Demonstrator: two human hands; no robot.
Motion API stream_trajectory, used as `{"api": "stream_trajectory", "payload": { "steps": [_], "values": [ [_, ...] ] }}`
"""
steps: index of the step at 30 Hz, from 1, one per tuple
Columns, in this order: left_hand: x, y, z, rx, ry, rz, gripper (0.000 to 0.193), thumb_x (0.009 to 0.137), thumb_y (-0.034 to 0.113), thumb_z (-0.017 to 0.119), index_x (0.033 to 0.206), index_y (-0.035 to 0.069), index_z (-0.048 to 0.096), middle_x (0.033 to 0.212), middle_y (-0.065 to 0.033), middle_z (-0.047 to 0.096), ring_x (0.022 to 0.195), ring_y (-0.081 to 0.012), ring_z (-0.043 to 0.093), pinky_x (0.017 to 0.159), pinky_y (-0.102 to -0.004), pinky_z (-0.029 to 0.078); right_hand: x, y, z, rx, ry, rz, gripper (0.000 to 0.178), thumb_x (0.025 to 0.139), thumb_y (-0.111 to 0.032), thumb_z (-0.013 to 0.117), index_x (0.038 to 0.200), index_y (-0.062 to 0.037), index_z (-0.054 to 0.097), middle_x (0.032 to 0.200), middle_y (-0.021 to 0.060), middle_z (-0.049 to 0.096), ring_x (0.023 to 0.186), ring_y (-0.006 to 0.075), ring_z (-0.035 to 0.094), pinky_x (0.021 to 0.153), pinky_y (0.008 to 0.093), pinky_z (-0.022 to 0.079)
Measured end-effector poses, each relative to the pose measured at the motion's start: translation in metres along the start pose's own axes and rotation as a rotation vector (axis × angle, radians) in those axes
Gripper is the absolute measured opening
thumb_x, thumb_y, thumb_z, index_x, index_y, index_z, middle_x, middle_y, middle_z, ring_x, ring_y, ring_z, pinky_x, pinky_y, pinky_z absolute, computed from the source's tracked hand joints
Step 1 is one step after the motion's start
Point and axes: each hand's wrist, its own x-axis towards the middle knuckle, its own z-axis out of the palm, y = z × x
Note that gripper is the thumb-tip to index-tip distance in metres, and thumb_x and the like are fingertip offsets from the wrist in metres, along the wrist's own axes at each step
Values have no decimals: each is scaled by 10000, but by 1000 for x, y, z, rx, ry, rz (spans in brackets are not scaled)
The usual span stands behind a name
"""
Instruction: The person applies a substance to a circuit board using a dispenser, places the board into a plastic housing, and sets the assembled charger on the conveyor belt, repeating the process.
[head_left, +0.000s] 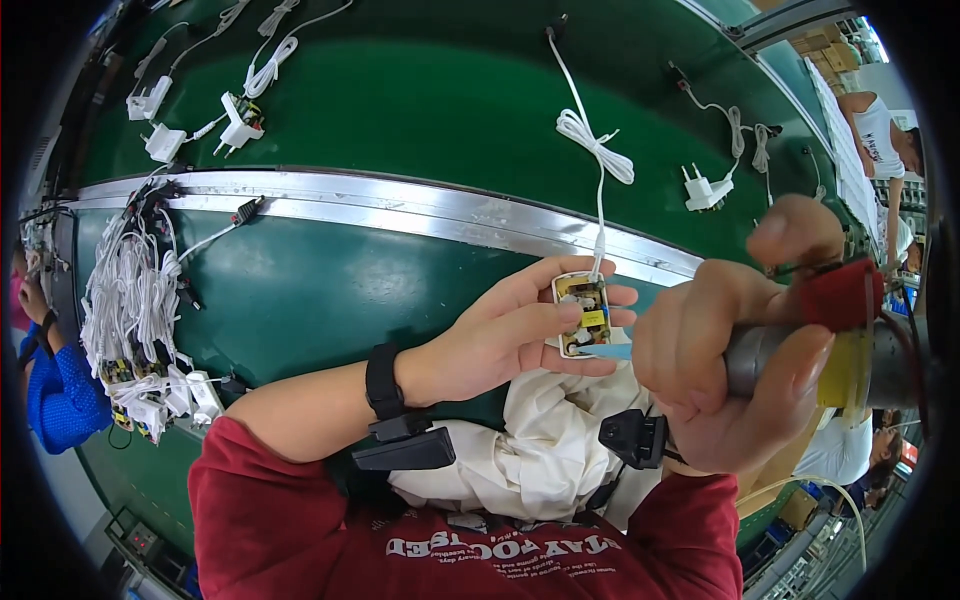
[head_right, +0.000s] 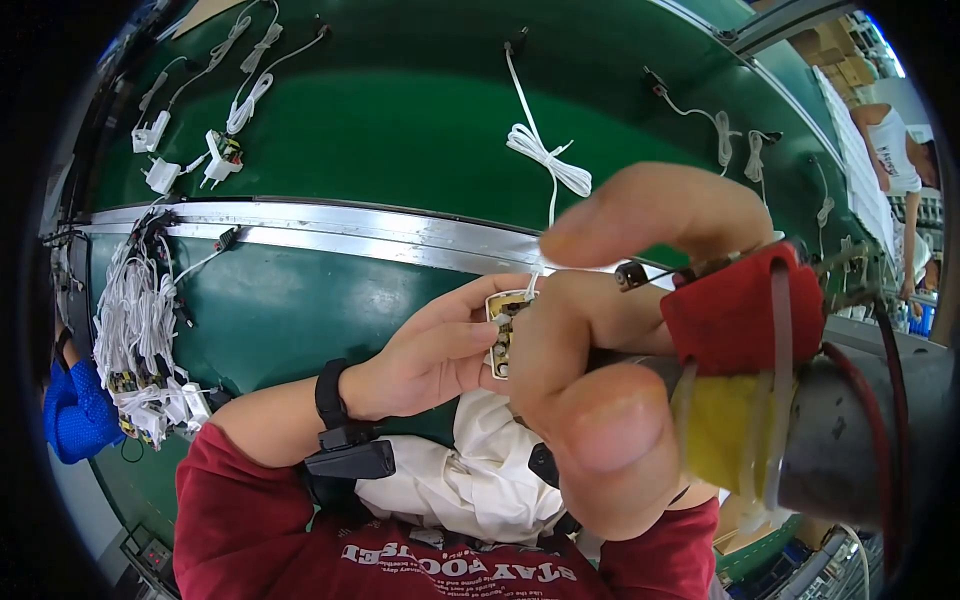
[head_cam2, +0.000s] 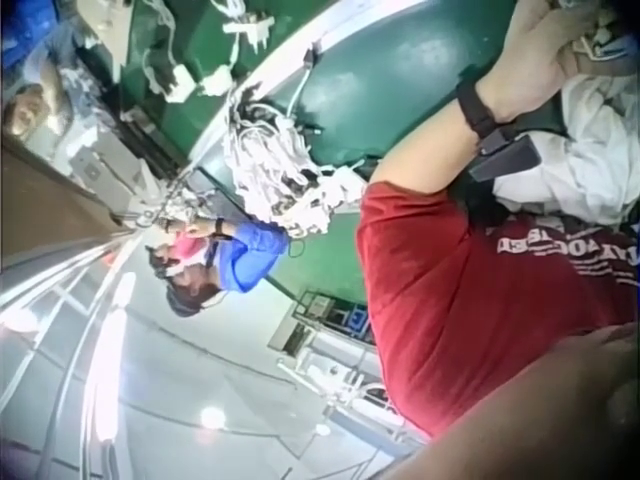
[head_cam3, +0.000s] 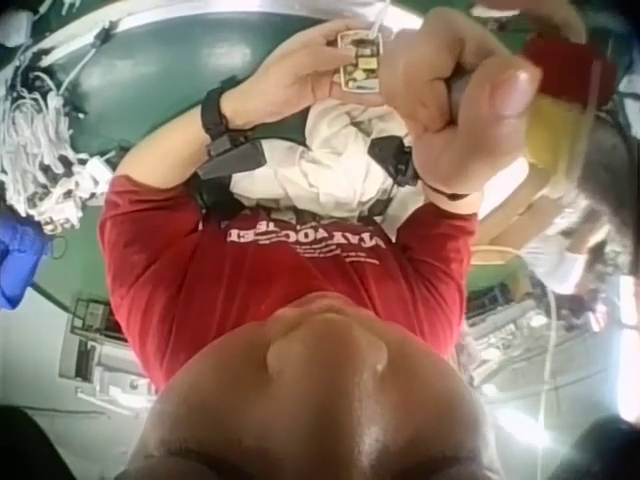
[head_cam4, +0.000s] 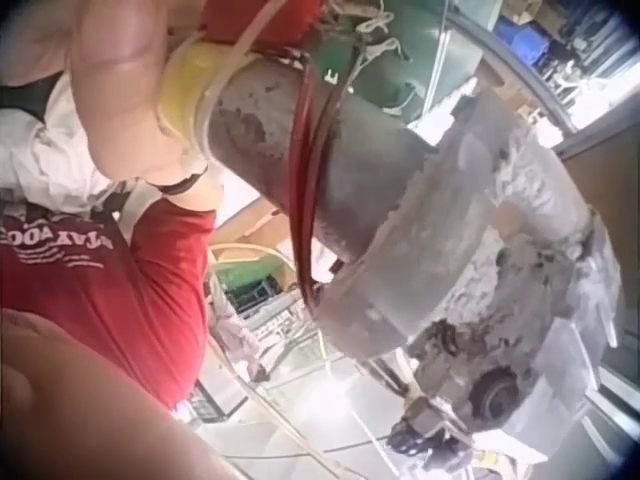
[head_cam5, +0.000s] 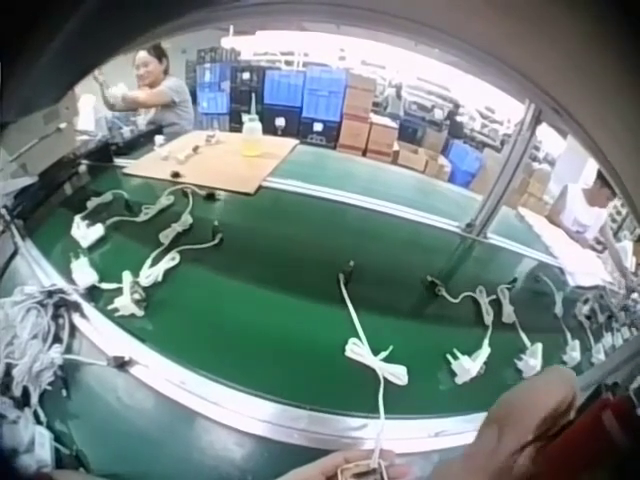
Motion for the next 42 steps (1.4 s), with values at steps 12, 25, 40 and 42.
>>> {"api": "stream_trajectory", "payload": {
  "steps": [12,25,40,42],
  "values": [
    [68,65,5,1240,86,626,349,836,89,571,1164,65,455,1066,-111,517,927,-242,567,787,-342,515,-2,4,13,259,45,-13,434,955,-420,412,1137,-38,315,479,-27,322,358,50,283,353,206,219],
    [-42,175,-11,2685,1477,845,447,724,282,710,1013,11,504,936,-138,537,879,-306,554,645,-373,513,22,34,5,214,57,-59,378,947,-371,445,1078,-29,351,466,-29,301,346,48,252,339,209,200],
    [-51,269,41,922,470,825,273,932,172,451,1093,-48,464,947,-126,599,824,-117,579,541,-185,460,21,38,16,271,71,-48,303,942,-298,461,1020,-12,396,469,-30,304,355,43,243,336,200,204],
    [-43,267,46,972,469,786,257,929,136,447,1105,-52,449,977,-138,588,803,-124,572,529,-180,454,22,40,15,266,62,-51,294,943,-292,460,1010,-12,402,475,-29,307,358,43,242,336,202,208]
  ]
}}
